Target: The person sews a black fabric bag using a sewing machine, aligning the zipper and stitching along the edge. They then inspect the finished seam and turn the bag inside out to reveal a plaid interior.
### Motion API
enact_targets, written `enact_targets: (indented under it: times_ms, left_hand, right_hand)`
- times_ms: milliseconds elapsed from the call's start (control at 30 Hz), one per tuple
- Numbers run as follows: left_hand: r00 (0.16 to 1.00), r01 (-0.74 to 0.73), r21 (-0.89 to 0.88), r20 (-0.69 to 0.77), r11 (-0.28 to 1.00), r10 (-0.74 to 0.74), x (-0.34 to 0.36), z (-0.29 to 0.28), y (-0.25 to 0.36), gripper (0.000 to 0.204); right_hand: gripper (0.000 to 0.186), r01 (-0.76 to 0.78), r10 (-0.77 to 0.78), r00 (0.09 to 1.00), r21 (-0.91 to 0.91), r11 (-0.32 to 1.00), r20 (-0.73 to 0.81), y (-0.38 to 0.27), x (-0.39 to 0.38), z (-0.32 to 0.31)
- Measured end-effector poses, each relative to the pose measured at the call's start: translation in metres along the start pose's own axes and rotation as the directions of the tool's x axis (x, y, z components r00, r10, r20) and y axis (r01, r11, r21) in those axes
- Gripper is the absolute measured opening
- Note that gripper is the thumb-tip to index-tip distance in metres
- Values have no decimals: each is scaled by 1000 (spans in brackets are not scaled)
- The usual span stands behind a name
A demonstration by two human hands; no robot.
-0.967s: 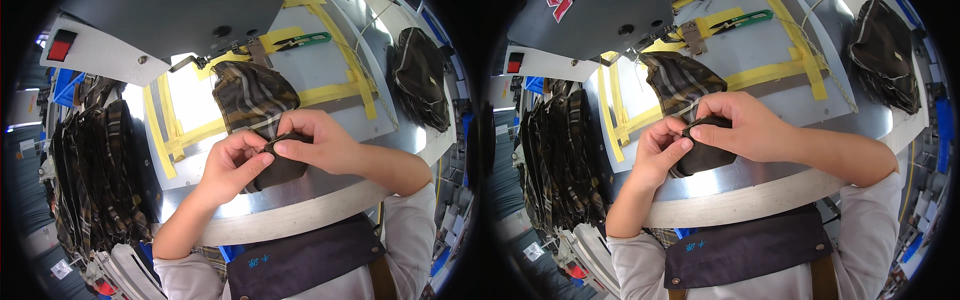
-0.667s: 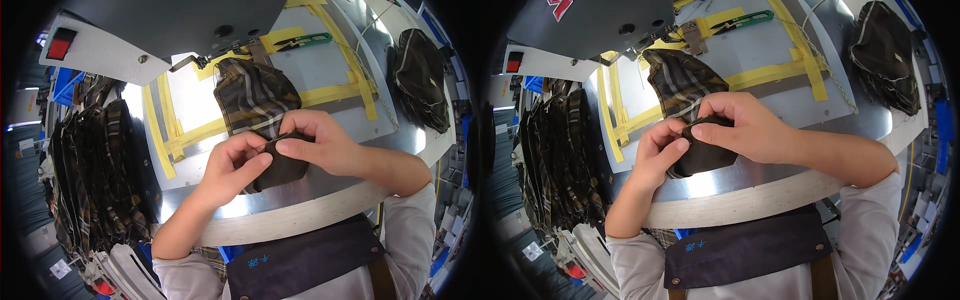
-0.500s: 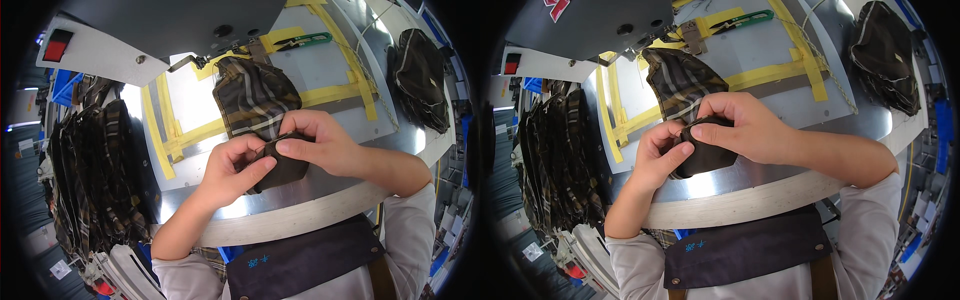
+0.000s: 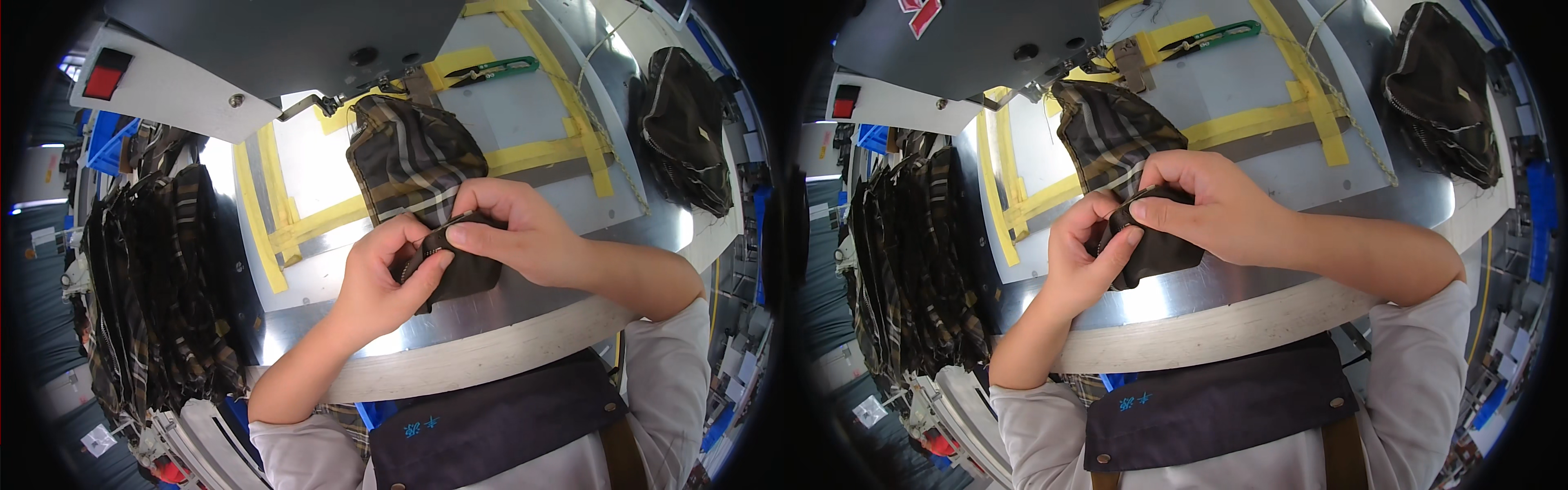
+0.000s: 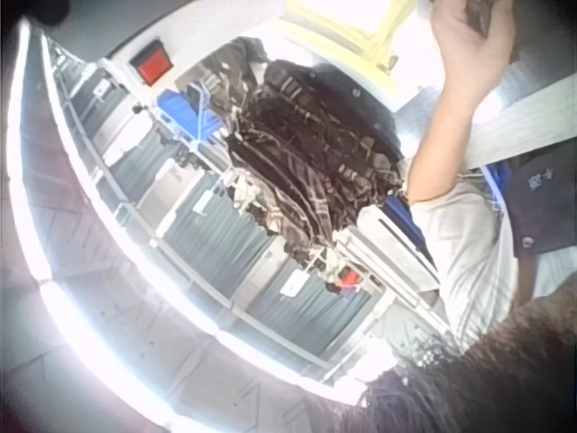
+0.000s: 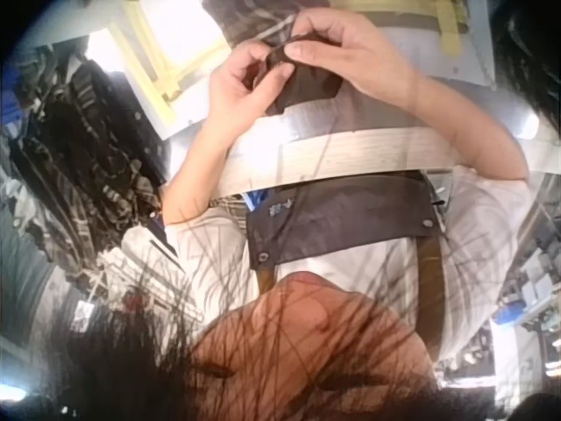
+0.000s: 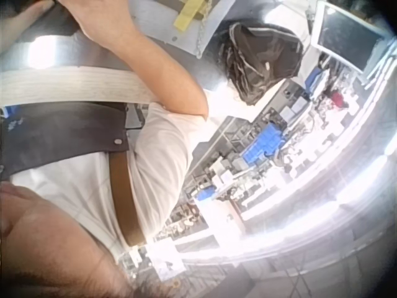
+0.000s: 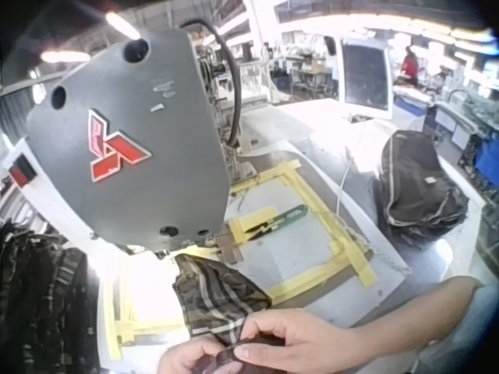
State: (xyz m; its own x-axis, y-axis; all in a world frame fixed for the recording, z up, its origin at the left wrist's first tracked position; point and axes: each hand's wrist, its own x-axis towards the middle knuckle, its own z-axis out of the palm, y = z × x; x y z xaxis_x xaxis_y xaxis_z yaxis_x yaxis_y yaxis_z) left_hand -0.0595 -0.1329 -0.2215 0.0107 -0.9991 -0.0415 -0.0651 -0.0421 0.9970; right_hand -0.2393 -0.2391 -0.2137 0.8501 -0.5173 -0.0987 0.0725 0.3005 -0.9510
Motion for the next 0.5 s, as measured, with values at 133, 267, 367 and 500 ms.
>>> enact_targets:
  times_ms: [133, 267, 367, 500]
  left_hand:
    - [998, -48, 186, 55, 981, 38, -1, 4, 18, 25]
    - [960, -267, 593, 237, 760, 152, -7, -8, 43, 28]
    - [919, -394, 495, 201, 774, 339, -19, -22, 39, 25]
    - [867, -407, 249, -197, 879, 458, -39, -13, 72, 24]
  right_hand:
    - [16, 12, -39, 990, -195, 981, -137, -11, -5, 0]
    - [15, 465, -464, 874, -532, 708, 145, -41, -29, 1]
    - [36, 566, -530, 822, -400, 721, 208, -77, -47, -7]
    - [81, 450, -441, 888, 51, 892, -134, -98, -53, -4]
